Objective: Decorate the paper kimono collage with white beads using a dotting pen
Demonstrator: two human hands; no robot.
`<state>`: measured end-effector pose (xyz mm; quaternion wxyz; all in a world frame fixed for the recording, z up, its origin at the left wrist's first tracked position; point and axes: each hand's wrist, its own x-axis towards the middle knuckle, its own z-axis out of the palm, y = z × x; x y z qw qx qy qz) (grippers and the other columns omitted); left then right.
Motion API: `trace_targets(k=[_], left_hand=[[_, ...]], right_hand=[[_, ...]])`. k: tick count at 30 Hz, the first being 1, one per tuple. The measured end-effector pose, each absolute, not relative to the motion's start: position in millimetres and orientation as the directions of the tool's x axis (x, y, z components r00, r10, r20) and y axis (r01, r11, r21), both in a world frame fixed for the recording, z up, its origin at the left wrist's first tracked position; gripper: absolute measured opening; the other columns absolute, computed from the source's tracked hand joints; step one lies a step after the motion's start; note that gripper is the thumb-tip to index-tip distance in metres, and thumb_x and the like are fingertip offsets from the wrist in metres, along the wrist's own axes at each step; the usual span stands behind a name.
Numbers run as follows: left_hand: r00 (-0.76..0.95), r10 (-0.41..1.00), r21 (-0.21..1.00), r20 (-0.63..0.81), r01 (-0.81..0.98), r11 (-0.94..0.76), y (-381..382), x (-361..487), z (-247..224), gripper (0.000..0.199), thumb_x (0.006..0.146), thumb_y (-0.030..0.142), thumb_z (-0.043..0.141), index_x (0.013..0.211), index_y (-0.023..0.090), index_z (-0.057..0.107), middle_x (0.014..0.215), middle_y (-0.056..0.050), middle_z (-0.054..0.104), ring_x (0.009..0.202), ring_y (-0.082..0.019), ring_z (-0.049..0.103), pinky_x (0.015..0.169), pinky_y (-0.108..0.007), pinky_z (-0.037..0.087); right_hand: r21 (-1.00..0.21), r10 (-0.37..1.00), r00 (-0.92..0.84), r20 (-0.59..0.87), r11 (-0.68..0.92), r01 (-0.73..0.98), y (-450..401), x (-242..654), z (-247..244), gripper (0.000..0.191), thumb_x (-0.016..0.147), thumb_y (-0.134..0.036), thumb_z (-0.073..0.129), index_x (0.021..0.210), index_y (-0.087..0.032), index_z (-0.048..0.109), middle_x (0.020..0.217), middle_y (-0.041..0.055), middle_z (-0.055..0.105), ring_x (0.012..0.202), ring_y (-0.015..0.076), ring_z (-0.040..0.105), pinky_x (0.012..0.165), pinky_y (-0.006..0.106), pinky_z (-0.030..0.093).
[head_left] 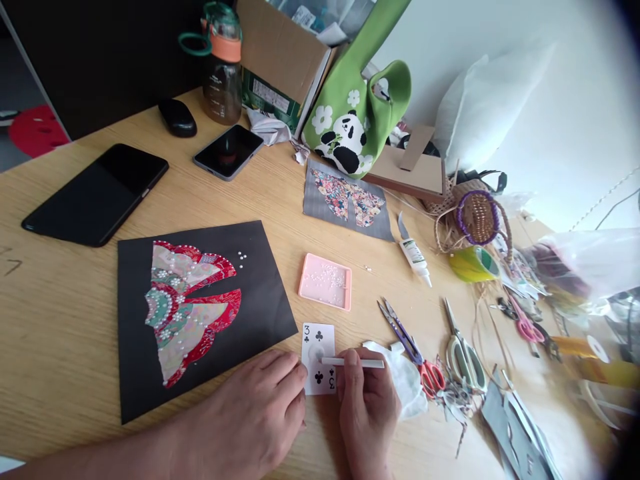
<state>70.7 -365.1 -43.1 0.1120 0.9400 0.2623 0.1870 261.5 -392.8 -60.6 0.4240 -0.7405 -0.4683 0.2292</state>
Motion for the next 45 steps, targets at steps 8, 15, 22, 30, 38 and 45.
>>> trace_targets(k=[8, 15, 22, 30, 38, 45], left_hand=[[0.796, 0.534, 0.300, 0.285, 0.455, -0.838, -364.2, 70.8, -38.5, 0.005, 0.090, 0.021, 0.065, 0.087, 0.017, 0.067, 0.099, -0.006, 0.069, 0.095, -0.024, 0.060, 0.081, -0.037, 0.049], [0.785, 0.533, 0.284, 0.314, 0.458, -0.842, -363.0, 70.3, -39.7, 0.003, 0.088, 0.020, 0.067, 0.088, 0.017, 0.066, 0.098, -0.006, 0.068, 0.095, -0.023, 0.059, 0.084, -0.036, 0.048], [0.795, 0.510, 0.261, 0.328, 0.443, -0.858, -365.6, 71.1, -48.5, 0.009, 0.092, 0.024, 0.065, 0.090, 0.016, 0.064, 0.095, -0.006, 0.064, 0.096, -0.024, 0.057, 0.086, -0.039, 0.048], [0.812, 0.502, 0.278, 0.299, 0.429, -0.859, -364.2, 72.9, -48.8, 0.009, 0.093, 0.015, 0.061, 0.102, 0.015, 0.064, 0.098, -0.006, 0.065, 0.099, -0.024, 0.059, 0.087, -0.040, 0.050], [0.786, 0.520, 0.317, 0.335, 0.425, -0.848, -364.1, 73.5, -49.1, 0.006, 0.089, 0.013, 0.064, 0.095, 0.015, 0.063, 0.097, -0.006, 0.064, 0.092, -0.025, 0.059, 0.081, -0.041, 0.053], [0.794, 0.511, 0.305, 0.328, 0.423, -0.853, -364.2, 71.5, -46.3, 0.008, 0.090, 0.013, 0.064, 0.098, 0.014, 0.064, 0.102, -0.008, 0.064, 0.097, -0.026, 0.059, 0.085, -0.043, 0.053]], right_hand=[[-0.840, 0.896, 0.442, 0.043, -0.207, 0.501, -392.1, 263.0, -61.8, 0.036, 0.095, -0.052, 0.056, 0.076, -0.021, 0.057, 0.054, -0.0050, 0.050, 0.044, 0.0104, 0.045, 0.040, 0.022, 0.039], [-0.840, 0.888, 0.458, 0.038, -0.219, 0.496, -391.7, 262.9, -62.3, 0.039, 0.094, -0.055, 0.055, 0.076, -0.021, 0.058, 0.052, -0.0051, 0.050, 0.043, 0.0111, 0.045, 0.040, 0.023, 0.040], [-0.896, 0.889, 0.458, 0.017, -0.190, 0.402, -387.6, 261.9, -61.9, 0.039, 0.093, -0.056, 0.057, 0.074, -0.022, 0.055, 0.055, -0.0039, 0.052, 0.046, 0.0118, 0.046, 0.042, 0.024, 0.039], [-0.910, 0.891, 0.454, 0.023, -0.170, 0.379, -382.9, 259.2, -59.6, 0.040, 0.093, -0.057, 0.056, 0.075, -0.021, 0.056, 0.059, -0.0015, 0.058, 0.051, 0.0130, 0.050, 0.048, 0.025, 0.041], [-0.886, 0.894, 0.444, 0.059, -0.158, 0.436, -381.5, 258.9, -59.1, 0.042, 0.094, -0.058, 0.054, 0.075, -0.020, 0.057, 0.056, -0.0029, 0.056, 0.049, 0.0119, 0.048, 0.046, 0.024, 0.039], [-0.881, 0.896, 0.435, 0.084, -0.137, 0.453, -379.7, 257.9, -55.8, 0.045, 0.093, -0.060, 0.053, 0.075, -0.020, 0.057, 0.059, -0.0005, 0.061, 0.050, 0.0129, 0.052, 0.047, 0.025, 0.041]])
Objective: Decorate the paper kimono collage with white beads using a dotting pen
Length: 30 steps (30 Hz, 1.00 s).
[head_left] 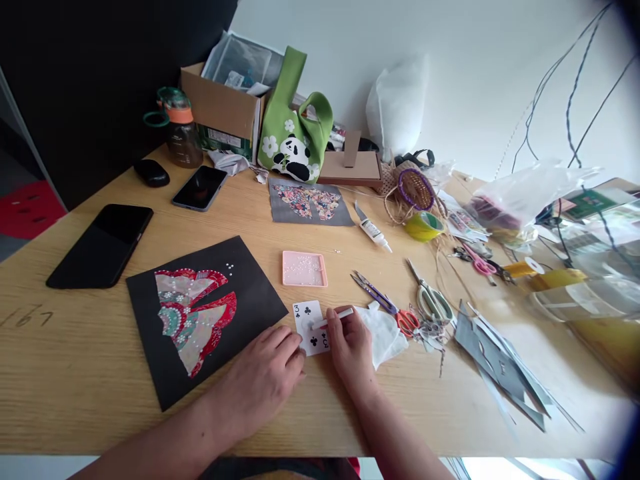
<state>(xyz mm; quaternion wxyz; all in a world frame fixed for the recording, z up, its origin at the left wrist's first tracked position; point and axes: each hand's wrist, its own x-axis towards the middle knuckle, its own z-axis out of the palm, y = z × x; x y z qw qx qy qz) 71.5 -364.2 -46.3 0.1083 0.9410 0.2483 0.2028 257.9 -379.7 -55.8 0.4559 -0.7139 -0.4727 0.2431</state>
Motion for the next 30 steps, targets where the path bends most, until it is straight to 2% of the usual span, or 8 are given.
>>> trace_targets(k=[18, 30], left_hand=[[0.800, 0.510, 0.297, 0.315, 0.427, -0.854, -364.5, 72.1, -46.7, 0.008, 0.092, 0.016, 0.063, 0.100, 0.014, 0.064, 0.102, -0.008, 0.064, 0.098, -0.026, 0.059, 0.087, -0.044, 0.053], [0.800, 0.516, 0.307, 0.307, 0.430, -0.849, -364.3, 72.3, -44.9, 0.009, 0.094, 0.014, 0.058, 0.100, 0.014, 0.064, 0.101, -0.008, 0.064, 0.099, -0.026, 0.059, 0.087, -0.043, 0.052]], right_hand=[[-0.880, 0.908, 0.412, 0.076, -0.133, 0.456, -381.1, 259.5, -57.0, 0.040, 0.095, -0.054, 0.054, 0.075, -0.020, 0.058, 0.059, -0.0004, 0.062, 0.052, 0.0133, 0.054, 0.050, 0.025, 0.041], [-0.894, 0.903, 0.425, 0.063, -0.139, 0.427, -379.4, 259.4, -57.3, 0.042, 0.095, -0.055, 0.054, 0.073, -0.020, 0.058, 0.058, -0.0001, 0.062, 0.050, 0.0132, 0.053, 0.048, 0.025, 0.041]])
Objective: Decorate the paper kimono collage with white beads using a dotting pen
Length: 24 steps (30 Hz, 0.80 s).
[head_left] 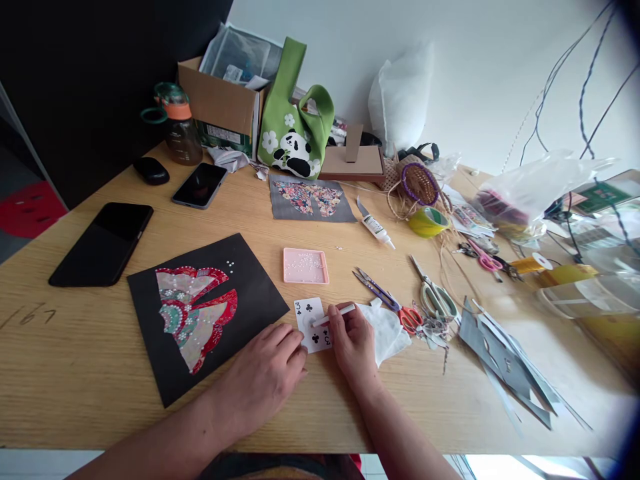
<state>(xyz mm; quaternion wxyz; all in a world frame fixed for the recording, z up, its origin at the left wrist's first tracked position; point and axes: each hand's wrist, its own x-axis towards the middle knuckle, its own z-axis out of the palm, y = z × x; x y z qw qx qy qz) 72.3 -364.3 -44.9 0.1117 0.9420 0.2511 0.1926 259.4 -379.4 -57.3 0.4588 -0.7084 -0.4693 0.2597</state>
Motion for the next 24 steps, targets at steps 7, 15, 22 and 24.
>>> trace_targets(k=[7, 15, 22, 24], left_hand=[[0.800, 0.516, 0.306, 0.308, 0.430, -0.849, -364.2, 72.4, -44.3, 0.008, 0.093, 0.014, 0.060, 0.100, 0.014, 0.064, 0.101, -0.009, 0.064, 0.099, -0.026, 0.059, 0.086, -0.043, 0.053], [0.803, 0.514, 0.301, 0.302, 0.431, -0.851, -364.3, 72.0, -44.7, 0.008, 0.092, 0.014, 0.061, 0.100, 0.013, 0.064, 0.103, -0.009, 0.064, 0.100, -0.027, 0.059, 0.088, -0.044, 0.054], [0.805, 0.514, 0.299, 0.298, 0.432, -0.851, -364.2, 72.2, -43.4, 0.009, 0.092, 0.013, 0.062, 0.100, 0.014, 0.064, 0.102, -0.009, 0.065, 0.099, -0.027, 0.059, 0.086, -0.044, 0.055], [0.805, 0.514, 0.299, 0.297, 0.432, -0.851, -364.0, 72.3, -43.3, 0.009, 0.091, 0.014, 0.063, 0.100, 0.013, 0.064, 0.103, -0.009, 0.065, 0.098, -0.027, 0.060, 0.086, -0.045, 0.055]], right_hand=[[-0.889, 0.908, 0.414, 0.058, -0.141, 0.435, -380.2, 259.1, -57.3, 0.040, 0.095, -0.054, 0.055, 0.076, -0.020, 0.059, 0.059, -0.0003, 0.062, 0.051, 0.0132, 0.054, 0.049, 0.025, 0.041], [-0.888, 0.914, 0.402, 0.062, -0.133, 0.440, -379.5, 259.3, -57.2, 0.040, 0.095, -0.054, 0.055, 0.075, -0.020, 0.059, 0.060, 0.0005, 0.064, 0.051, 0.0136, 0.055, 0.049, 0.025, 0.041], [-0.885, 0.915, 0.399, 0.058, -0.138, 0.445, -380.3, 259.9, -57.9, 0.040, 0.095, -0.053, 0.055, 0.075, -0.020, 0.060, 0.061, 0.0009, 0.065, 0.053, 0.0135, 0.057, 0.050, 0.025, 0.043], [-0.885, 0.916, 0.397, 0.057, -0.137, 0.445, -380.4, 260.2, -58.2, 0.039, 0.095, -0.053, 0.055, 0.076, -0.020, 0.060, 0.062, 0.0008, 0.065, 0.053, 0.0135, 0.057, 0.050, 0.024, 0.043]])
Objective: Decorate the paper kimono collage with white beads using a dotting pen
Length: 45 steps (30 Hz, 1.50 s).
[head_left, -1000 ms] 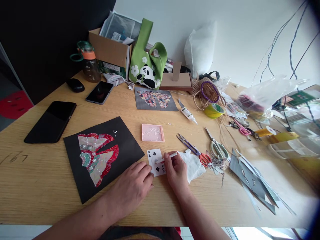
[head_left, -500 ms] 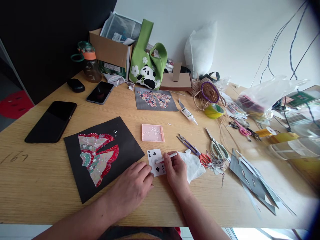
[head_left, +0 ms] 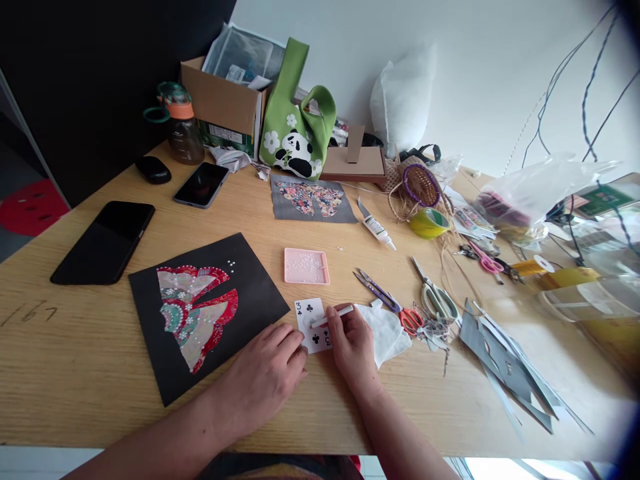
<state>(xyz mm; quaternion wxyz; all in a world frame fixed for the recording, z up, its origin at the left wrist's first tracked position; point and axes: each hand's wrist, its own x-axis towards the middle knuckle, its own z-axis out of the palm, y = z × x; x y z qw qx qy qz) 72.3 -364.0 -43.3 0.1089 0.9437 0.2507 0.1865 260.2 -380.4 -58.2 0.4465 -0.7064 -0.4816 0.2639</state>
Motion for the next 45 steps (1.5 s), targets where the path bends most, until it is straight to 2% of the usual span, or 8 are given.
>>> trace_targets(k=[33, 40, 45], left_hand=[[0.798, 0.511, 0.289, 0.319, 0.432, -0.854, -364.2, 72.4, -46.2, 0.008, 0.091, 0.014, 0.063, 0.099, 0.014, 0.064, 0.103, -0.008, 0.065, 0.098, -0.027, 0.060, 0.085, -0.044, 0.054], [0.797, 0.511, 0.284, 0.322, 0.434, -0.855, -365.3, 71.8, -45.7, 0.009, 0.091, 0.015, 0.063, 0.100, 0.014, 0.064, 0.104, -0.008, 0.065, 0.099, -0.026, 0.060, 0.086, -0.043, 0.054], [0.807, 0.512, 0.285, 0.295, 0.437, -0.853, -364.7, 72.4, -44.0, 0.010, 0.093, 0.014, 0.060, 0.102, 0.014, 0.064, 0.104, -0.008, 0.065, 0.100, -0.026, 0.060, 0.086, -0.042, 0.053]], right_hand=[[-0.900, 0.918, 0.394, 0.037, -0.141, 0.412, -379.6, 259.9, -57.7, 0.039, 0.093, -0.053, 0.058, 0.073, -0.020, 0.061, 0.061, 0.0010, 0.066, 0.052, 0.0134, 0.057, 0.049, 0.024, 0.043], [-0.944, 0.910, 0.414, -0.025, -0.158, 0.289, -379.7, 260.7, -56.8, 0.038, 0.089, -0.053, 0.065, 0.073, -0.019, 0.064, 0.061, 0.0006, 0.065, 0.053, 0.0129, 0.055, 0.049, 0.024, 0.041], [-0.983, 0.898, 0.430, -0.095, -0.152, 0.100, -376.6, 260.8, -52.2, 0.041, 0.084, -0.055, 0.070, 0.068, -0.019, 0.059, 0.049, -0.0048, 0.052, 0.044, 0.0090, 0.043, 0.042, 0.022, 0.033]])
